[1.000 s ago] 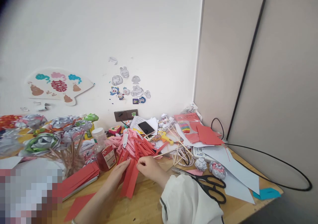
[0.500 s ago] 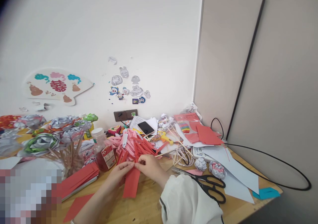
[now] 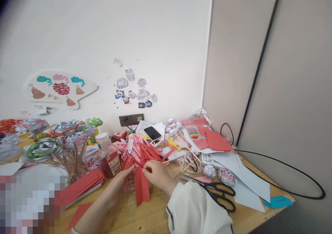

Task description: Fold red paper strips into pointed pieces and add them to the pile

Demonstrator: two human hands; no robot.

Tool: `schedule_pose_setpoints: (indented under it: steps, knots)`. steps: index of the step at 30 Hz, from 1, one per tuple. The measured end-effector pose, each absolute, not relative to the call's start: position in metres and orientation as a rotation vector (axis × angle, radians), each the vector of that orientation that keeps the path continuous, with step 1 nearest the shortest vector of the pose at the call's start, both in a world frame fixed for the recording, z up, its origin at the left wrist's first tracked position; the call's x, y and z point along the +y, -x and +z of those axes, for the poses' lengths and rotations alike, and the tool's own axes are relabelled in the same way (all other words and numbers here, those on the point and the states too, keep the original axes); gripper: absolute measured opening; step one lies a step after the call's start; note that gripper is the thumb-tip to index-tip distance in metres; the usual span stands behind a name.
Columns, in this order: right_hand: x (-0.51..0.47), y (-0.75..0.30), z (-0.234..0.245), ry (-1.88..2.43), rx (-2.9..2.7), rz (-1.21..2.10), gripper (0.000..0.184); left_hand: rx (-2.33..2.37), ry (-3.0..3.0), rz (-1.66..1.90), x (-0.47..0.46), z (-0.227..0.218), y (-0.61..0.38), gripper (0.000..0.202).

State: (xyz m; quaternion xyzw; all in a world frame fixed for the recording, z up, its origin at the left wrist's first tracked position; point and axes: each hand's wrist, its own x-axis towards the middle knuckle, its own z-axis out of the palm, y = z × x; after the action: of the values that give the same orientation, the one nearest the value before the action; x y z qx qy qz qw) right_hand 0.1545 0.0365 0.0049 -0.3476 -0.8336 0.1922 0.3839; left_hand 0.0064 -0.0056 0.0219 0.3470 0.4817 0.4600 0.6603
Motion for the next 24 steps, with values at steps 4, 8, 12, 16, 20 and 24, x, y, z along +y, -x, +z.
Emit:
schedule_pose_setpoints:
  steps: [4,8,12,16,20,24]
  knots:
    - [0.0346,-0.1546,0.0049,0.873,-2.172,0.406,0.012,1.097,-0.866,1.003,-0.0084,0.0231,-0.0071,0.025]
    - [0.0345,-0.1544,0.0047,0.874,-2.183,0.377,0.011,1.102,-0.897,1.004,-0.0103,0.0238,-0.0083,0.027]
    - [0.034,-0.1535,0.0049,0.88,-2.169,0.409,0.011,1.143,-0.934,0.997,-0.008,0.0214,-0.0073,0.027]
    - [0.034,-0.1517,0.0047,0.872,-2.089,0.618,0.013,1.164,-1.017,1.001,-0.0058,0.021,-0.0057,0.027]
    - [0.0343,-0.1509,0.0065,0.828,-1.97,0.925,0.013,1.196,-1.082,0.999,-0.005,0.0241,-0.0045,0.03]
    - [0.035,-0.151,0.0085,0.81,-1.879,1.078,0.014,1.207,-1.132,0.978,-0.0031,0.0244,-0.0029,0.031]
